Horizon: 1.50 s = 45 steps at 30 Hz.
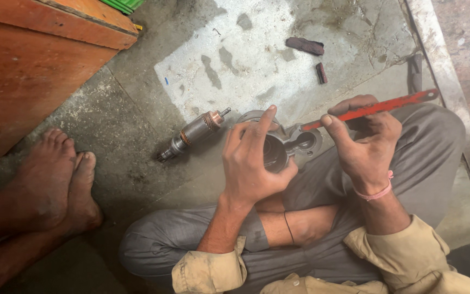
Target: The person sits cross-legged on the workshop floor holding an aluminum motor housing casting in their lap and files its edges and mounting surface with a red flat file, turning the casting to file different sides, with an armature and other motor parts lying on the floor beside them.
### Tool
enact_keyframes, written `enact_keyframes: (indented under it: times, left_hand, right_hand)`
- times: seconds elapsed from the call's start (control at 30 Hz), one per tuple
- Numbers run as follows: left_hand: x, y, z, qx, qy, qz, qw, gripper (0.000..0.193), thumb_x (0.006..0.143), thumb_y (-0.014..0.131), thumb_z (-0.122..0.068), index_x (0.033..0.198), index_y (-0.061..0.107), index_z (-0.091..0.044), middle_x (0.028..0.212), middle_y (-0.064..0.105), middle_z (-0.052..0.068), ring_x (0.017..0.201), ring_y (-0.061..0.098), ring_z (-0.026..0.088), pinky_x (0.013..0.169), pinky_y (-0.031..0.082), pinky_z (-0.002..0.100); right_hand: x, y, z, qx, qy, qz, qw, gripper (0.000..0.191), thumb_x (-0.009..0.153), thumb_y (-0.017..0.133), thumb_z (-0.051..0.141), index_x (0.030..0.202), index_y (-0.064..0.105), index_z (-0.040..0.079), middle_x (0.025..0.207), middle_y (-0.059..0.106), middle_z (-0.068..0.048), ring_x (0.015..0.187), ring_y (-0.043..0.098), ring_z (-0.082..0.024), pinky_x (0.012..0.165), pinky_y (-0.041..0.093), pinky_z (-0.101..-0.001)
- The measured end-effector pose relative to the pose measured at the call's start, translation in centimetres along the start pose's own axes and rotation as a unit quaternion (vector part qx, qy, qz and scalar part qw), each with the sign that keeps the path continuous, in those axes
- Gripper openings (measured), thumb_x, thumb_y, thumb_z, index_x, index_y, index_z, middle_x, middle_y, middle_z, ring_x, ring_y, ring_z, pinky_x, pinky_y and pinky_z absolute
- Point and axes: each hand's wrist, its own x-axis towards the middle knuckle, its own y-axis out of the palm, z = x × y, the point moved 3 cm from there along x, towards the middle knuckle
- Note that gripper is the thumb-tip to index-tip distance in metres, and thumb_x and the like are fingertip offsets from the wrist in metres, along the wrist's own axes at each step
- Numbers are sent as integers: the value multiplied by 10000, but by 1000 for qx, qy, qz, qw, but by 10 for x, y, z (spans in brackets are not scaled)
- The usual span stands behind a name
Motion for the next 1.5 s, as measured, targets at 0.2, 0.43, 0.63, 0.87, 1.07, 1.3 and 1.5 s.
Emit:
enact_keyframes:
  times: [0.2,0.43,0.63,0.87,1.07,1.3,1.5]
  left_hand:
    - [2,2,-2,7,2,2,1000,876,686,819,-204,1492,502,-71,1135,672,31,1051,631,264,975,522,408]
    - [0,3,-6,14,-8,15,1000,870,699,818,-204,1495,499,-59,1139,679,36,1068,624,260,985,518,409]
    - [-2,3,-3,11,-3,14,1000,884,717,820,-210,1518,476,-67,1157,684,30,1092,628,258,1006,517,409]
    - [-3,4,-2,9,-2,9,1000,889,713,823,-211,1518,474,-71,1162,679,32,1084,632,260,1000,518,409]
    - [-2,5,0,12,-4,7,1000,882,704,820,-211,1508,486,-68,1151,681,29,1078,632,256,986,517,410]
    - [-3,6,-2,14,-2,14,1000,885,716,823,-211,1517,478,-64,1160,685,27,1066,624,256,995,517,411]
    - [-3,5,-4,14,-2,7,1000,879,707,818,-207,1507,483,-64,1150,690,33,1063,627,258,980,505,414]
  right_hand:
    - [10,3,-3,80,98,13,992,178,954,792,-1,1080,669,-20,970,703,-34,868,645,-78,770,503,-220]
    - [13,14,-5,174,137,71,973,186,910,788,10,1045,661,-10,925,698,-9,831,653,-58,731,531,-218]
    - [12,-6,-5,114,72,22,991,138,1003,789,8,1072,677,-34,959,708,-30,877,661,-73,844,523,-233]
    - [3,5,-7,90,85,26,992,185,938,826,15,1052,684,-16,936,706,-38,857,659,-94,775,518,-231]
    - [2,-19,-6,66,60,-1,996,146,1018,816,-2,1059,678,-26,992,691,-40,914,655,-96,835,518,-217]
    - [-9,-8,-12,68,25,-10,997,135,1000,826,-42,1031,696,-27,1027,696,-66,928,665,-117,832,529,-232]
    - [-23,-17,-14,103,67,-66,990,158,991,829,-33,1057,688,-6,998,690,-39,894,652,-86,812,524,-218]
